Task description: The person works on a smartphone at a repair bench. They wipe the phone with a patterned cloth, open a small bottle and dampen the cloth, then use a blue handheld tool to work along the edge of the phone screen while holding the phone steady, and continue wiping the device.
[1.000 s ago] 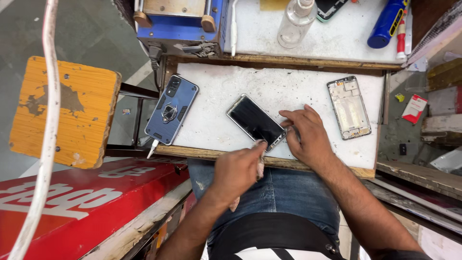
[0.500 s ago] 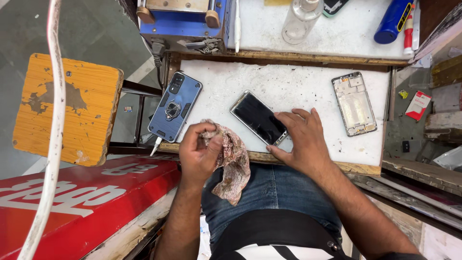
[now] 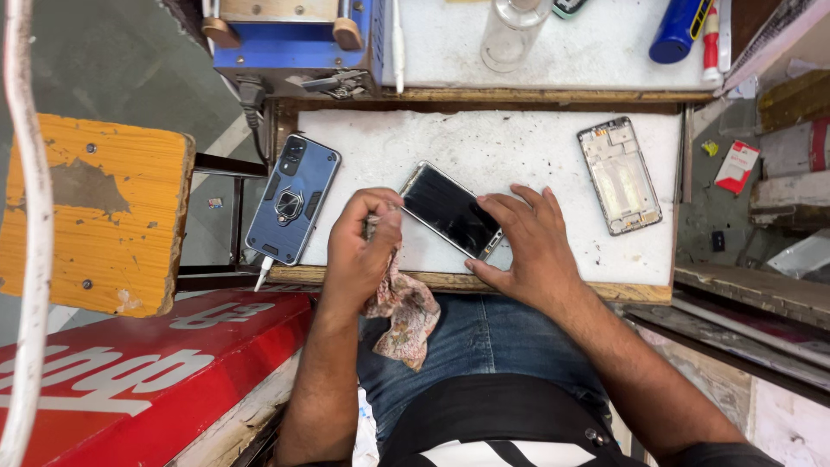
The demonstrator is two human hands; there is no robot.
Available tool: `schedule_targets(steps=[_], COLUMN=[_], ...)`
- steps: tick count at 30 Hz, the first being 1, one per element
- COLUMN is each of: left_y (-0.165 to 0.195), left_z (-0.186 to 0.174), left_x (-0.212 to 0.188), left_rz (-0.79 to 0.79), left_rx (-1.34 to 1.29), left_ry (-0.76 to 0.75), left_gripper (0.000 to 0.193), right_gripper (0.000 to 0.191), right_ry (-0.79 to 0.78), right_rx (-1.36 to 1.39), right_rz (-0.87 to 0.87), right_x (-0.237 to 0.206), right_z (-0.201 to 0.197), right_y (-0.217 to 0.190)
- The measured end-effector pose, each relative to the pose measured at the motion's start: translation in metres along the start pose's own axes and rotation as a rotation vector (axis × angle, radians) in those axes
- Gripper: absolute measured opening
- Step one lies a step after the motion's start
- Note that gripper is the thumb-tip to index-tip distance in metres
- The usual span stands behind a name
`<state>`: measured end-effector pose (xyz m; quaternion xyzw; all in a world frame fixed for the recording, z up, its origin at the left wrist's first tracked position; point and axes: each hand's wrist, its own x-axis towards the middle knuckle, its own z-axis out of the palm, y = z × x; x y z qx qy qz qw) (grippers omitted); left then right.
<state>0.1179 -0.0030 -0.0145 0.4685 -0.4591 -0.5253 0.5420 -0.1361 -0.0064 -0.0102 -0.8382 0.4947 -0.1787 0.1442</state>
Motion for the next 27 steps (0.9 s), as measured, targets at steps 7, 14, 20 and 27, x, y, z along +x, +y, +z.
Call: schedule_targets(steps=[7, 14, 20, 27], left_y=[-0.010, -0.028, -0.030, -0.034], left_z=[0.029, 0.055, 0.058, 0.074], left_x=[0.037, 0.040, 0.026, 0.012], left_rz=[0.272, 0.286, 0.410, 0.370], left_rx=[0.721, 1.197, 1.275, 1.342], left_ry=[0.091, -0.033, -0.074, -0.189], left_gripper=[0.014, 0.027, 0.035, 0.031], right_gripper=[0.090, 0.095, 0.097, 0.100], right_ry=[-0.001, -0.020, -0.014, -0.023], right_rx=[0.015, 0.035, 0.039, 0.034], right_rz=[0.043, 0.069, 0.053, 0.056], right_x=[0.001, -0.003, -0.003, -0.005], right_z=[0.000, 0.001, 0.006, 0.013], right_y=[0.000, 0.002, 0.006, 0.010])
